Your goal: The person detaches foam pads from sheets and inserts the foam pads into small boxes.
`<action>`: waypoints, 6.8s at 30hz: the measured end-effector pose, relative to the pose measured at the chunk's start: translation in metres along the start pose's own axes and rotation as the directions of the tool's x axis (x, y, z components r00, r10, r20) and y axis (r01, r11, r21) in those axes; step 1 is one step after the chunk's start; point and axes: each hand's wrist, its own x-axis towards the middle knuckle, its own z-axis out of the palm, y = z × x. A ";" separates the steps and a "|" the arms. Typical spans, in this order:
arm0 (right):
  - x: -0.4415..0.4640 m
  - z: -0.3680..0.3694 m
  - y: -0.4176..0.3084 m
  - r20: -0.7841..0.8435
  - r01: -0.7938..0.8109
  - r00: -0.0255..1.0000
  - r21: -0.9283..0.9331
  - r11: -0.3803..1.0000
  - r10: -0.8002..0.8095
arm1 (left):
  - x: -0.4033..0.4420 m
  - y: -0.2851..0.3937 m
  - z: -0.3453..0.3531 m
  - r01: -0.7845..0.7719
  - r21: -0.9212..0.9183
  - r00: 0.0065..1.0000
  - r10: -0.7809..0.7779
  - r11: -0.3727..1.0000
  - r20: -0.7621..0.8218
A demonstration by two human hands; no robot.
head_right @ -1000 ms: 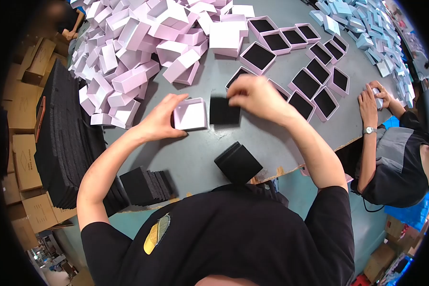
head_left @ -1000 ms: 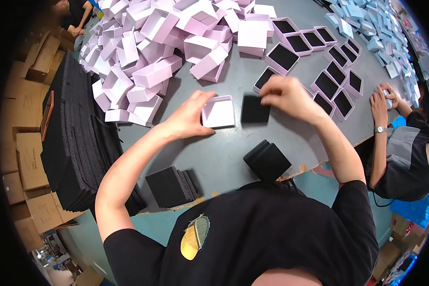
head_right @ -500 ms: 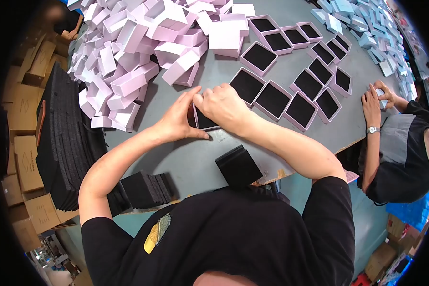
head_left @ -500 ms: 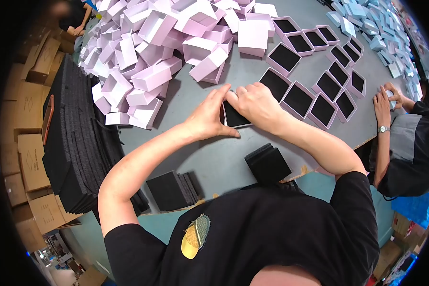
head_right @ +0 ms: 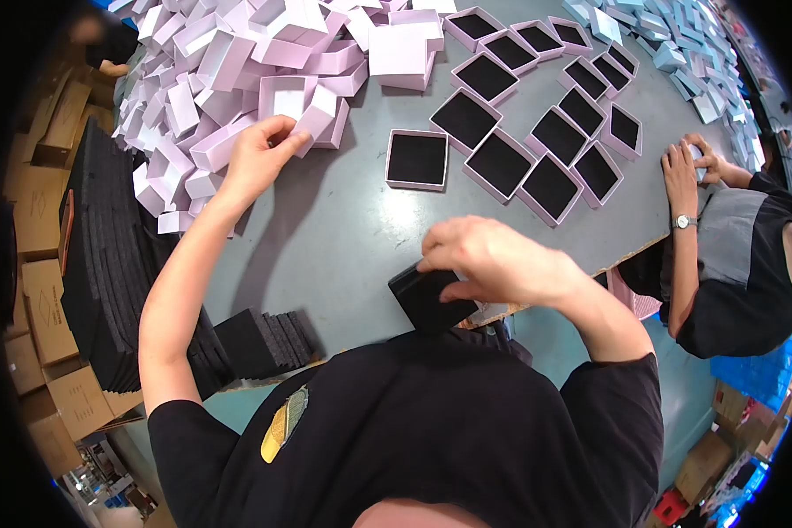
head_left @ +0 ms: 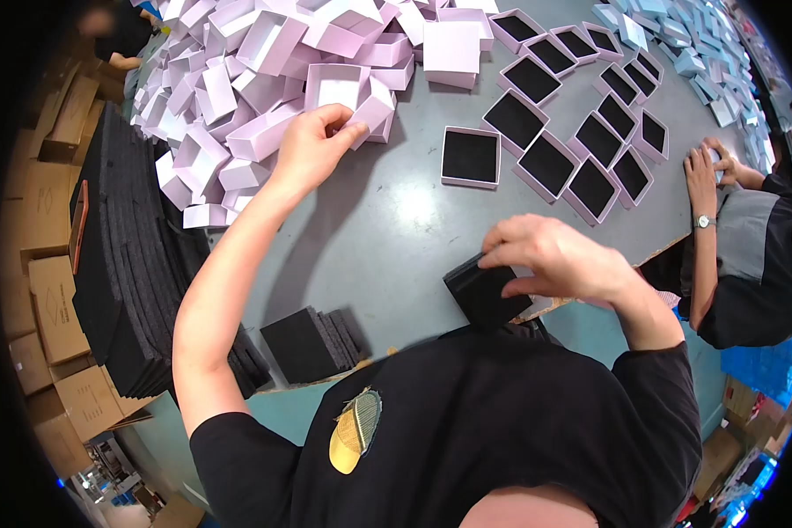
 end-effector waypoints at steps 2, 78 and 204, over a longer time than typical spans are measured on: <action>-0.008 0.013 0.002 -0.035 -0.014 0.999 -0.004 1.000 0.014 | -0.009 -0.001 -0.005 -0.028 -0.242 0.997 0.045 0.970 0.064; 0.121 0.041 0.049 -0.343 -0.208 0.936 -0.712 0.670 -0.074 | -0.058 -0.021 0.008 -0.306 0.397 0.923 0.371 0.865 -0.098; 0.067 0.079 -0.007 -0.207 0.196 0.904 -0.578 0.792 -0.375 | -0.059 -0.059 -0.059 0.199 0.731 0.956 0.036 0.653 -0.293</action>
